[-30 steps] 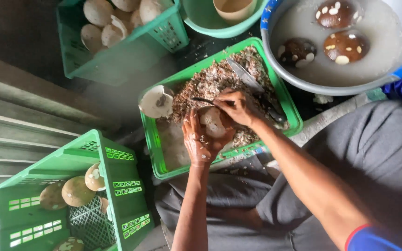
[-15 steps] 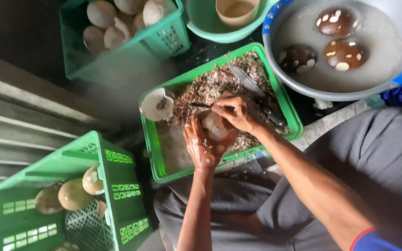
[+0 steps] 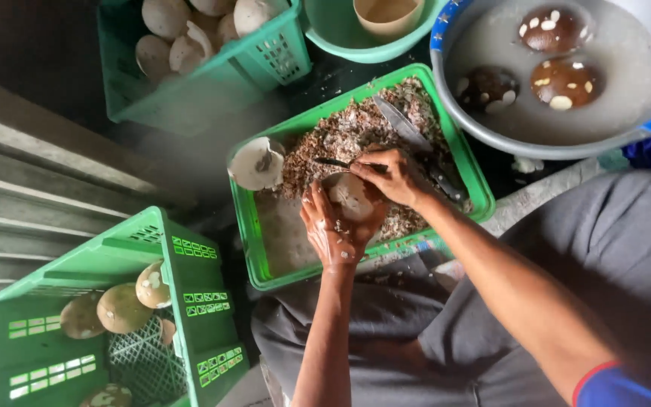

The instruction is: Using a small knife to scrape the outer brown skin off of husked coconuts to clean them.

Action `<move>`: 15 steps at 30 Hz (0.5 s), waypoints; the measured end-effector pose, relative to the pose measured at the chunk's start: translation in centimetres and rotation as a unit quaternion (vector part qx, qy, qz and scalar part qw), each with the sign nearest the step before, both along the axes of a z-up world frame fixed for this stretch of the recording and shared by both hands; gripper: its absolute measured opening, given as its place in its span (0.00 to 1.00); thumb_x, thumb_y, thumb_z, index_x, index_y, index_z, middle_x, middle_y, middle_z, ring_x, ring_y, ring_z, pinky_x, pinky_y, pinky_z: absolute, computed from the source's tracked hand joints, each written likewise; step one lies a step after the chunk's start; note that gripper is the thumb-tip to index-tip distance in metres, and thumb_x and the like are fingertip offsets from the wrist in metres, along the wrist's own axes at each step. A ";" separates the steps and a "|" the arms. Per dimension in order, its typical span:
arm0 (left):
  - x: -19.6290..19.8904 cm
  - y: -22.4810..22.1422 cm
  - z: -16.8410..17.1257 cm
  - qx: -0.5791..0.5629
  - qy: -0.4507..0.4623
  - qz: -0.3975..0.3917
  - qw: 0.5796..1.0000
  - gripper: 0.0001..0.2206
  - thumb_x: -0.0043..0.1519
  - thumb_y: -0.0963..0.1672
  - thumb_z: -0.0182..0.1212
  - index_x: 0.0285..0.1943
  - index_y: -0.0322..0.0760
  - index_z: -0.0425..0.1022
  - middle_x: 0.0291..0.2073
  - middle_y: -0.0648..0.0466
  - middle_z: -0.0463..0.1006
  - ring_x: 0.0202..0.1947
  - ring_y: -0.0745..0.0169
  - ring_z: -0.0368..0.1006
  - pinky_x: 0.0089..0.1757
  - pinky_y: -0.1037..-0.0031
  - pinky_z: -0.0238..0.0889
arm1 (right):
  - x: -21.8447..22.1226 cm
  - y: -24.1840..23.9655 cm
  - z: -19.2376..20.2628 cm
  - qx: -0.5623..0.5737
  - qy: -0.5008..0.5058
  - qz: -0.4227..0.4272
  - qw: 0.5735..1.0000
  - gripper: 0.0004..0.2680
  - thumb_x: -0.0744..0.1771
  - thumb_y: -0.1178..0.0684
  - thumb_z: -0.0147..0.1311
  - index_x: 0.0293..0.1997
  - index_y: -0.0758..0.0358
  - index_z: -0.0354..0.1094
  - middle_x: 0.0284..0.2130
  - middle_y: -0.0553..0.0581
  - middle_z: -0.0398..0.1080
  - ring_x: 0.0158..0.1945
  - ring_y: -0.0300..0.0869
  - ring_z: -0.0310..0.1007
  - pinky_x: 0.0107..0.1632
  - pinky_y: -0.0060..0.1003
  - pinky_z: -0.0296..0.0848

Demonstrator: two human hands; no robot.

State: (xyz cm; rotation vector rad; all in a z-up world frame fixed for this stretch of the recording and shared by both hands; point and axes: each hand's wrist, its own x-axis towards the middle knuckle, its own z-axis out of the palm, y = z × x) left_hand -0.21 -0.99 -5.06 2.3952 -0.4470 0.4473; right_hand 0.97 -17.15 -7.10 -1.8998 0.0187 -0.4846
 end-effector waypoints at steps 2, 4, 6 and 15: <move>-0.5 -0.4 1.3 -0.005 0.020 0.030 0.999 0.59 0.27 0.61 0.79 0.68 0.33 0.59 0.59 0.36 0.66 0.61 0.33 0.65 0.54 0.46 0.68 | 0.3 0.4 -0.9 0.054 0.016 0.000 0.998 0.08 0.68 0.45 0.60 0.37 0.56 0.77 0.30 0.53 0.77 0.40 0.43 0.78 0.47 0.38 0.74; -0.1 -0.7 1.6 -0.005 0.011 0.031 0.999 0.58 0.27 0.61 0.79 0.67 0.33 0.60 0.58 0.38 0.67 0.62 0.35 0.65 0.55 0.48 0.67 | -1.4 0.2 -1.9 0.075 0.030 -0.049 0.996 0.10 0.68 0.45 0.62 0.40 0.63 0.75 0.33 0.62 0.77 0.42 0.49 0.78 0.48 0.42 0.74; -0.3 -0.2 2.8 -0.001 0.001 0.024 1.000 0.57 0.27 0.61 0.79 0.67 0.33 0.61 0.57 0.40 0.68 0.62 0.38 0.64 0.57 0.50 0.66 | -2.9 0.3 -2.5 0.101 0.042 -0.105 0.988 0.14 0.68 0.45 0.64 0.43 0.70 0.74 0.35 0.70 0.76 0.44 0.54 0.78 0.50 0.47 0.74; 1.7 2.1 4.1 0.039 -0.026 -0.165 0.985 0.50 0.37 0.47 0.79 0.73 0.33 0.59 0.50 0.32 0.75 0.56 0.28 0.70 0.58 0.52 0.63 | -2.5 -0.3 -1.9 0.243 0.042 -0.141 0.959 0.04 0.69 0.54 0.60 0.40 0.62 0.78 0.30 0.57 0.75 0.38 0.36 0.69 0.44 0.34 0.73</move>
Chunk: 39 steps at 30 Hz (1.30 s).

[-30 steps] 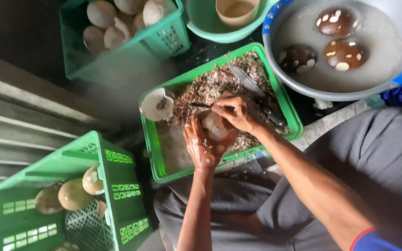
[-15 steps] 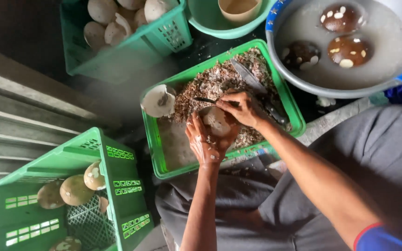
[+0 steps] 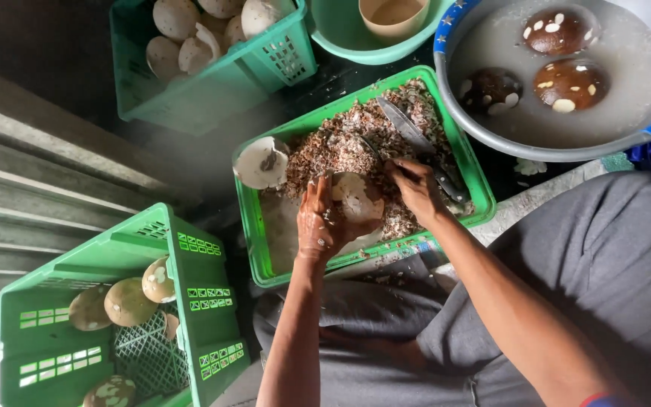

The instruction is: Using a small knife to scrape the outer brown skin off of husked coconuts to clean them.

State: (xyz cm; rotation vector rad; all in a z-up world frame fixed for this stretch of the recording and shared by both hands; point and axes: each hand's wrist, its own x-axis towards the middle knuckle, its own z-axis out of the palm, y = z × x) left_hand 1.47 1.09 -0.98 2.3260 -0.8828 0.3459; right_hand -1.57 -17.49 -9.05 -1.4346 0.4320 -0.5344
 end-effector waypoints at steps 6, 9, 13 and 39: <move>-0.7 -0.7 -1.9 -0.028 -0.028 0.064 0.997 0.55 0.25 0.57 0.83 0.63 0.30 0.64 0.46 0.39 0.72 0.46 0.37 0.73 0.49 0.54 0.70 | -0.6 0.5 2.1 -0.040 -0.024 0.019 0.999 0.05 0.69 0.51 0.61 0.41 0.61 0.77 0.34 0.57 0.76 0.40 0.40 0.75 0.44 0.39 0.76; -0.9 -0.9 -2.5 -0.035 0.016 0.090 0.995 0.58 0.22 0.56 0.84 0.65 0.31 0.62 0.47 0.41 0.71 0.47 0.35 0.72 0.46 0.48 0.72 | 0.0 2.0 1.7 -0.255 -0.157 0.091 0.950 0.03 0.67 0.53 0.59 0.37 0.59 0.77 0.38 0.59 0.76 0.46 0.53 0.76 0.50 0.46 0.74; -1.6 -0.8 -2.0 -0.016 0.046 0.121 0.991 0.54 0.25 0.55 0.82 0.64 0.37 0.63 0.46 0.48 0.70 0.47 0.41 0.72 0.44 0.50 0.74 | 2.1 1.4 0.8 -0.278 -0.229 0.112 0.926 0.06 0.70 0.51 0.55 0.39 0.59 0.75 0.38 0.60 0.73 0.46 0.51 0.73 0.55 0.46 0.67; -2.1 -1.3 4.2 0.068 0.128 0.138 0.980 0.39 0.40 0.44 0.67 0.67 0.41 0.61 0.47 0.48 0.70 0.49 0.37 0.72 0.44 0.46 0.73 | -1.3 -0.1 0.8 0.174 0.053 -0.056 0.982 0.09 0.67 0.40 0.58 0.43 0.47 0.76 0.31 0.49 0.76 0.32 0.36 0.74 0.24 0.28 0.71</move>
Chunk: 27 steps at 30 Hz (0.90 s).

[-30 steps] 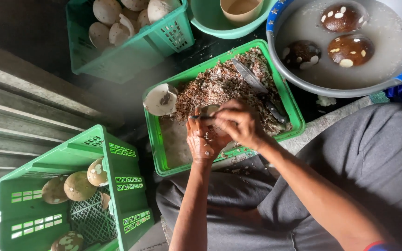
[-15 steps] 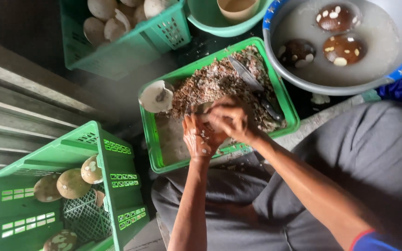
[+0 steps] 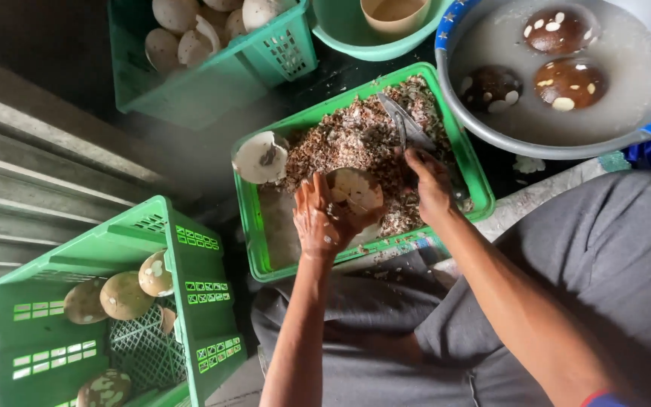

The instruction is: Using a small knife to scrape the outer brown skin off of husked coconuts to clean them.

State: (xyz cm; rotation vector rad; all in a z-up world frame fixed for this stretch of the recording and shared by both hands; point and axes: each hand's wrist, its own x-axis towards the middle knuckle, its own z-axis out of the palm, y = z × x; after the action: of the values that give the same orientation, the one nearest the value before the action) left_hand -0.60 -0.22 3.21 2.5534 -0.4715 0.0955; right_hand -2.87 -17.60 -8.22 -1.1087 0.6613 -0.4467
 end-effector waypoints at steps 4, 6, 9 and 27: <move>1.9 0.4 -0.1 0.013 0.091 -0.046 0.995 0.44 0.36 0.49 0.72 0.68 0.42 0.62 0.54 0.42 0.70 0.57 0.35 0.69 0.53 0.48 0.68 | 1.2 0.2 -3.5 0.015 -0.025 -0.012 0.999 0.06 0.65 0.43 0.64 0.37 0.49 0.75 0.27 0.45 0.71 0.29 0.35 0.70 0.23 0.27 0.66; 2.8 0.9 -2.2 -0.011 0.157 -0.054 0.986 0.47 0.33 0.56 0.77 0.65 0.46 0.66 0.54 0.45 0.72 0.58 0.39 0.71 0.57 0.53 0.67 | 1.3 0.4 -3.8 0.008 -0.022 -0.010 1.000 0.07 0.64 0.42 0.65 0.37 0.48 0.75 0.26 0.44 0.70 0.29 0.35 0.69 0.24 0.26 0.67; 2.9 1.8 -4.9 -0.078 0.014 -0.134 0.988 0.51 0.27 0.55 0.82 0.65 0.40 0.68 0.50 0.44 0.76 0.54 0.39 0.73 0.55 0.52 0.69 | 1.1 0.5 -3.9 0.005 -0.006 -0.003 1.000 0.07 0.64 0.42 0.66 0.38 0.48 0.77 0.28 0.45 0.71 0.31 0.35 0.70 0.24 0.27 0.67; 1.5 1.4 -3.6 -0.086 -0.019 -0.112 0.990 0.56 0.30 0.57 0.83 0.71 0.39 0.60 0.50 0.41 0.72 0.53 0.35 0.72 0.55 0.50 0.67 | 2.8 0.4 -8.2 -0.018 0.003 -0.005 1.000 0.08 0.64 0.43 0.67 0.43 0.49 0.79 0.32 0.46 0.75 0.36 0.34 0.73 0.27 0.25 0.72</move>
State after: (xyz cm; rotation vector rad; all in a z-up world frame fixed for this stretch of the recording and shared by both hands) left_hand 0.93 1.20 -0.36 2.3181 -0.7287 0.0978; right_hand -0.11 -17.22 -16.38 -1.1408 0.6657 -0.4655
